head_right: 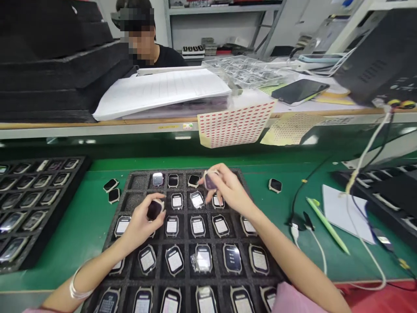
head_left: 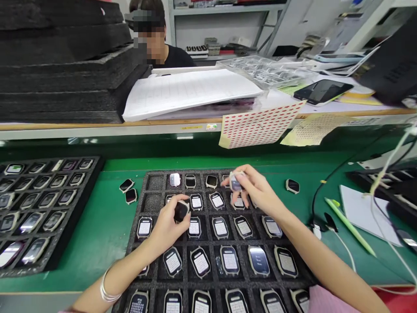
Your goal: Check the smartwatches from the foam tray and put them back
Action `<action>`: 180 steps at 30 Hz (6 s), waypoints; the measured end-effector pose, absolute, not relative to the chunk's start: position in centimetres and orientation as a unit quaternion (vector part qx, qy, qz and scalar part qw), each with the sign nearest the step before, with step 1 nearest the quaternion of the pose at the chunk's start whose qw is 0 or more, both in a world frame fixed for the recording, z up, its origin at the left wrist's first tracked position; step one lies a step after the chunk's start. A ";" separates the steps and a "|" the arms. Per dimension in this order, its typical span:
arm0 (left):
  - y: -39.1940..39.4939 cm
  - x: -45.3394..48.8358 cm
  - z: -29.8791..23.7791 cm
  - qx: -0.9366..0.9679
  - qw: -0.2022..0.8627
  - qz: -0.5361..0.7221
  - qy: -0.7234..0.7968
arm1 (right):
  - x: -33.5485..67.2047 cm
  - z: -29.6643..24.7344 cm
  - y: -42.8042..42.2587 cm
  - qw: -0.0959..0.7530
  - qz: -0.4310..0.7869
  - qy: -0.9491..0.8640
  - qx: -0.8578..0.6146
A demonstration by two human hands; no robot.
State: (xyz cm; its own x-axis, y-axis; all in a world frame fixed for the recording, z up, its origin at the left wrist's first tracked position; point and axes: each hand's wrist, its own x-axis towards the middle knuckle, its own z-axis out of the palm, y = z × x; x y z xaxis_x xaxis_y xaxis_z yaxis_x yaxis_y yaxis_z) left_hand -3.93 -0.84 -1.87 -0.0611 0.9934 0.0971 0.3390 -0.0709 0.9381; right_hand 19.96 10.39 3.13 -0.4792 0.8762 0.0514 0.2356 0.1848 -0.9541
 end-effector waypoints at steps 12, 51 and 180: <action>-1.0 -3.9 -1.6 0.595 0.372 0.427 0.570 | 16.9 1.7 8.0 0.228 0.813 -0.494 -0.206; -0.8 -4.1 -1.6 0.528 0.463 0.441 0.559 | 16.4 0.4 7.2 0.254 0.812 -0.477 -0.221; -0.8 -4.2 -1.9 0.585 0.397 0.434 0.558 | 16.0 1.3 8.3 0.250 0.815 -0.482 -0.203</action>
